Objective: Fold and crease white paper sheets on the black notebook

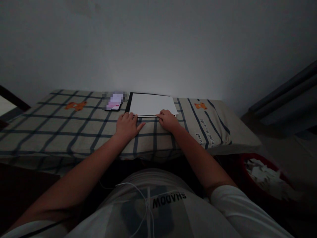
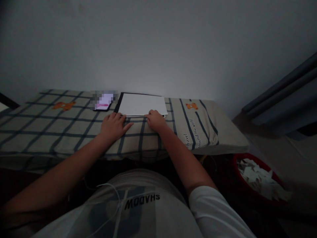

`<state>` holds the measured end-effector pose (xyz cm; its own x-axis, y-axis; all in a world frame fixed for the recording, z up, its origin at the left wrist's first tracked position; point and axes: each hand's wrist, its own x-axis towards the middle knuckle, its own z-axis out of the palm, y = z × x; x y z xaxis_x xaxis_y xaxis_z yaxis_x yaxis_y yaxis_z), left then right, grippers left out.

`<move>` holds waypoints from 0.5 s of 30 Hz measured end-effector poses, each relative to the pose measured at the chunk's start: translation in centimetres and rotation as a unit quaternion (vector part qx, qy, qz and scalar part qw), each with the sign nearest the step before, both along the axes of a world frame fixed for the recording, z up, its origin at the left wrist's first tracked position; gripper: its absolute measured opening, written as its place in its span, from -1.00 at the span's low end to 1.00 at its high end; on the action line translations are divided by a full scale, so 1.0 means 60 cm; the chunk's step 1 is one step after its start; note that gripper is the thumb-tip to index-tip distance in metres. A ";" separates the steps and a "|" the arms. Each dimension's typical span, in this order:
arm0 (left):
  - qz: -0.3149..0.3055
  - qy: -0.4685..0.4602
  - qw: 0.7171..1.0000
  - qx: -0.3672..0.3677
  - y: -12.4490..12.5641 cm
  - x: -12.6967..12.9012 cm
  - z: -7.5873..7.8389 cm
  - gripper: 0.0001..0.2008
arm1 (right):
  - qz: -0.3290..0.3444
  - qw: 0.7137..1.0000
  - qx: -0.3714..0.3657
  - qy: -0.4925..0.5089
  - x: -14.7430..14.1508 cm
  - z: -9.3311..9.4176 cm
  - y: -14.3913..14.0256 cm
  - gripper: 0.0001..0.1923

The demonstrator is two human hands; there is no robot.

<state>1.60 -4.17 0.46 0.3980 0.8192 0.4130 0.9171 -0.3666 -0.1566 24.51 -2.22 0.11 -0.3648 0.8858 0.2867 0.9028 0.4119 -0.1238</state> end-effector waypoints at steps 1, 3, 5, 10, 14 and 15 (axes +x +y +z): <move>0.002 0.002 1.000 0.000 0.000 0.000 0.000 -0.40 | 0.002 1.000 0.000 -0.002 0.000 0.000 0.000 -0.62; 0.005 0.002 1.000 0.002 -0.001 0.000 0.001 -0.40 | 0.005 1.000 -0.001 -0.003 0.000 0.001 0.000 -0.62; 0.009 0.000 1.000 0.001 -0.001 -0.001 0.001 -0.39 | 0.003 1.000 0.000 -0.001 0.000 0.001 0.000 -0.62; 0.032 0.006 0.999 -0.031 -0.004 0.002 0.009 -0.36 | 0.000 1.000 -0.001 0.010 0.000 0.000 0.001 -0.63; 0.052 0.015 0.997 -0.057 -0.005 0.006 0.017 -0.34 | 0.002 1.000 0.000 0.012 0.001 -0.001 0.002 -0.63; 0.054 0.016 0.997 -0.059 -0.005 0.007 0.018 -0.34 | 0.002 1.000 0.000 0.011 0.001 -0.001 0.002 -0.63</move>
<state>2.00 -4.48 1.51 0.3155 0.9005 0.2992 0.9477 -0.2832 -0.1470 24.58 -2.13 0.06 -0.3618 0.8843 0.2951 0.8981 0.4156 -0.1441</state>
